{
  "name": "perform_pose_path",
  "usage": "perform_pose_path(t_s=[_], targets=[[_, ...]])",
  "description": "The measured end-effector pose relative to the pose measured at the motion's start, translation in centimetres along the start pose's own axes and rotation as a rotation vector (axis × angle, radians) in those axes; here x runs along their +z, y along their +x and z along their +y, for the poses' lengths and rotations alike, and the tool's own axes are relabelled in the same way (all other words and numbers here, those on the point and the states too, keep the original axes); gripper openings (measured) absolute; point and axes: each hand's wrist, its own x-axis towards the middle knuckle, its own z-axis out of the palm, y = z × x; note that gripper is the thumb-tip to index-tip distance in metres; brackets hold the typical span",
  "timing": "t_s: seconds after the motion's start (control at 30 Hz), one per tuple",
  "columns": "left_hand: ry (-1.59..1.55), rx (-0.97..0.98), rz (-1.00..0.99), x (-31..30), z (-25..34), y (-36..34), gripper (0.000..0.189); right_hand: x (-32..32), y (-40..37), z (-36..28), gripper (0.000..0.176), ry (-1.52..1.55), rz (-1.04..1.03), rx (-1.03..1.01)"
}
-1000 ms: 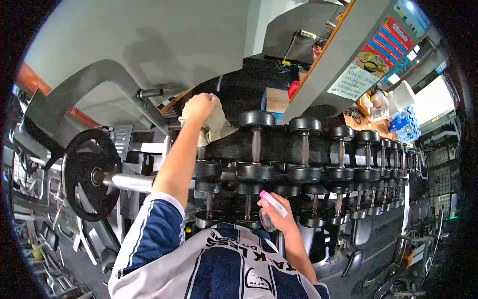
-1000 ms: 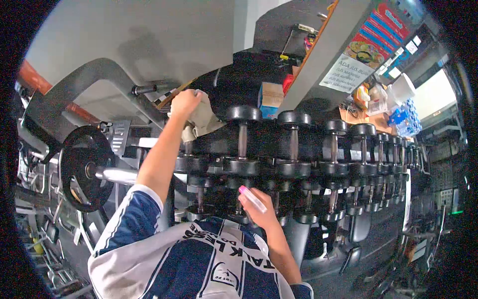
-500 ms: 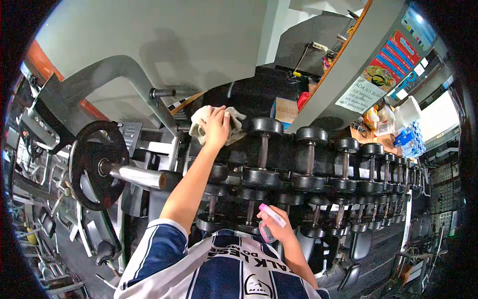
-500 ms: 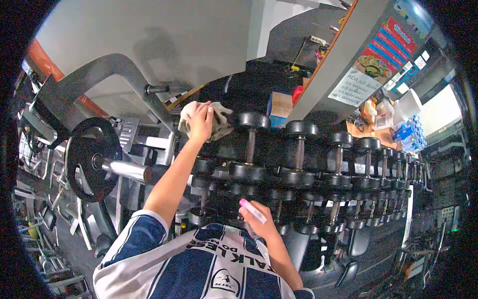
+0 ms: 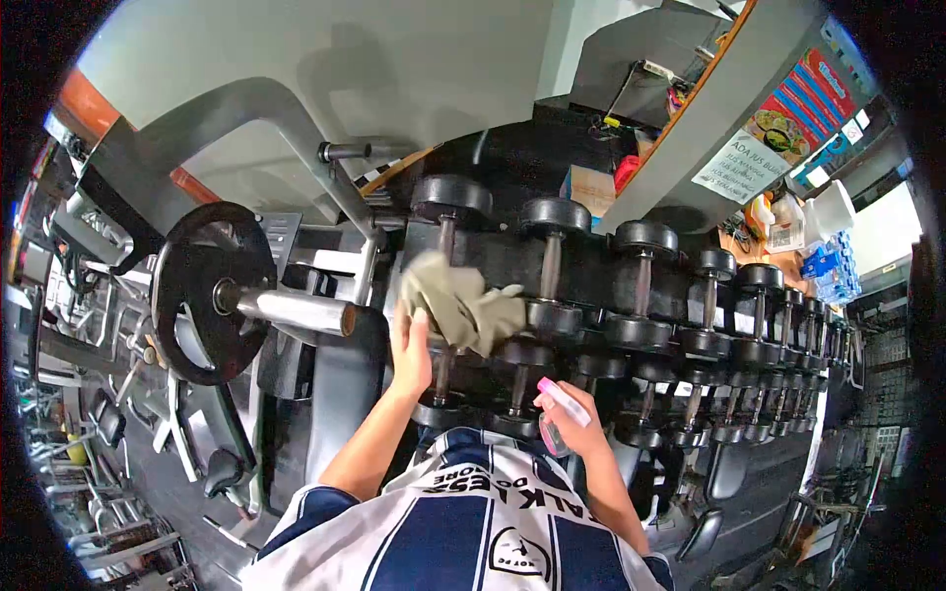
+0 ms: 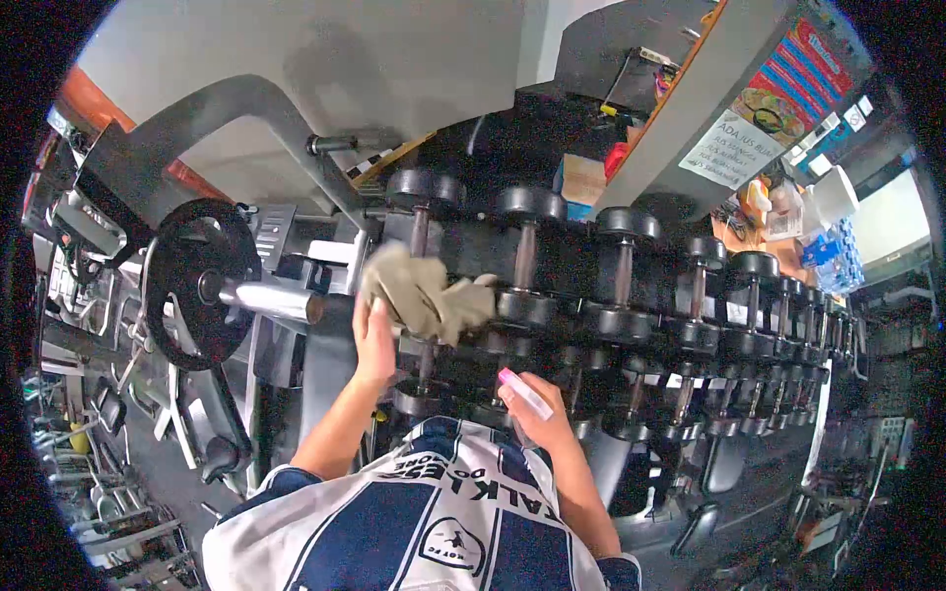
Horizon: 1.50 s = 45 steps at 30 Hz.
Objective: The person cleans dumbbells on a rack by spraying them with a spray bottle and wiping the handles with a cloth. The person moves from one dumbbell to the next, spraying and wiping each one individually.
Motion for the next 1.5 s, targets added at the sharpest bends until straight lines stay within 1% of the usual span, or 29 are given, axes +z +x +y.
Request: perform_pose_path(t_s=[0.07,0.1,0.13,0.2,0.23,0.27,0.33,0.4,0.47,0.53,0.6,0.63,0.67,0.7,0.73,0.77,0.8,0.83,0.87,0.93,1.0,1.07,1.13,1.2,1.23,1.27,1.33,1.43,1.5], targets=[[0.594,0.469,0.046,-2.3,-1.9,0.6,0.063,0.5,-0.2,0.0,0.018,0.033,-0.031,0.057],[0.731,0.413,-0.023,-2.4,-0.9,0.8,0.074,0.8,-0.2,-0.1,0.018,0.034,-0.034,0.056],[1.351,0.484,-0.035,-4.1,-3.8,1.8,0.079,1.5,-0.2,-0.1,0.018,0.079,-0.044,0.008],[1.32,0.539,-0.032,-2.7,-4.0,3.2,0.084,2.4,-0.4,-0.1,0.017,0.129,-0.052,-0.033],[1.305,0.577,0.041,-1.9,-4.0,3.6,0.073,2.6,-0.4,-0.2,0.017,0.088,-0.057,-0.009],[1.303,0.575,0.04,-1.3,-3.8,4.3,0.073,2.8,-0.4,-0.2,0.016,0.044,-0.063,0.016],[1.43,0.459,-0.158,-0.6,-3.4,5.7,0.056,3.2,-0.6,-0.4,0.017,0.042,-0.059,0.009],[1.498,0.588,-0.219,0.1,-3.8,6.6,0.033,3.8,-0.7,-0.5,0.018,0.044,-0.055,-0.009],[1.528,0.597,-0.37,0.5,-4.3,7.0,0.03,4.2,-0.9,-0.8,0.02,0.049,-0.029,0.023],[1.49,0.81,-0.426,0.4,-4.6,5.9,0.034,4.5,-1.1,-1.0,0.022,0.054,-0.002,0.056],[1.469,0.87,-0.589,-0.9,-5.8,3.3,0.04,4.6,-0.8,-1.0,0.026,0.08,0.101,0.005],[1.32,0.77,-0.65,-1.8,-6.7,1.8,0.044,4.0,-0.8,0.3,0.034,0.097,0.077,-0.087],[1.182,0.744,-0.696,-2.5,-6.2,0.3,0.044,4.2,-0.8,-0.6,0.036,0.05,0.14,-0.037],[1.097,0.573,-0.738,-3.5,-5.7,-1.5,0.045,4.2,-0.8,-0.5,0.037,0.064,0.152,-0.078],[1.041,0.47,-0.603,-4.4,-6.5,-3.6,0.04,4.3,-0.9,-0.3,0.037,0.079,0.166,-0.118],[0.79,0.029,-0.599,-5.1,-5.8,-5.2,0.039,4.5,-0.9,0.6,0.038,0.027,0.206,-0.184],[0.614,-0.191,-0.593,-6.8,-7.4,-6.2,0.041,4.9,-0.8,0.4,0.038,0.031,0.213,-0.179],[0.335,-0.38,-0.439,-7.7,-8.9,-7.9,0.045,5.5,-0.5,-0.2,0.033,-0.101,0.241,-0.265],[0.055,-0.559,-0.271,-8.3,-9.3,-8.9,0.049,6.2,-0.2,-0.8,0.029,-0.231,0.264,-0.348],[-0.14,-0.742,-0.107,-10.0,-10.1,-9.8,0.056,7.5,0.0,-1.8,0.026,-0.292,0.273,-0.352],[-0.095,-0.759,-0.15,-11.1,-9.0,-9.5,0.06,8.5,0.1,-2.3,0.024,-0.413,0.245,-0.31],[0.126,-0.71,-0.287,-13.3,-10.0,-8.9,0.061,9.5,0.7,-2.7,0.021,-0.446,0.243,-0.276],[0.28,-0.536,-0.203,-14.6,-10.4,-8.6,0.066,10.6,1.6,-2.9,0.021,-0.464,0.234,-0.283],[0.377,-0.643,-0.101,-16.0,-9.9,-7.7,0.069,11.6,2.9,-3.5,0.022,-0.473,0.257,-0.369],[0.323,-0.532,0.011,-16.1,-10.0,-7.4,0.069,11.7,3.5,-3.7,0.022,-0.473,0.247,-0.365],[0.373,-0.553,0.017,-14.9,-6.3,-6.9,0.069,11.9,3.9,-3.8,0.022,-0.473,0.238,-0.359],[0.377,-0.503,0.099,-14.7,-4.6,-6.1,0.07,12.1,4.4,-4.5,0.022,-0.403,0.227,-0.301],[0.397,-0.341,0.086,-15.5,-5.6,-4.7,0.076,11.7,4.4,-4.7,0.02,-0.399,0.234,-0.31],[0.818,-0.004,-0.051,-14.2,-5.9,-2.6,0.069,11.5,3.9,-3.3,0.017,-0.32,0.284,-0.307]])
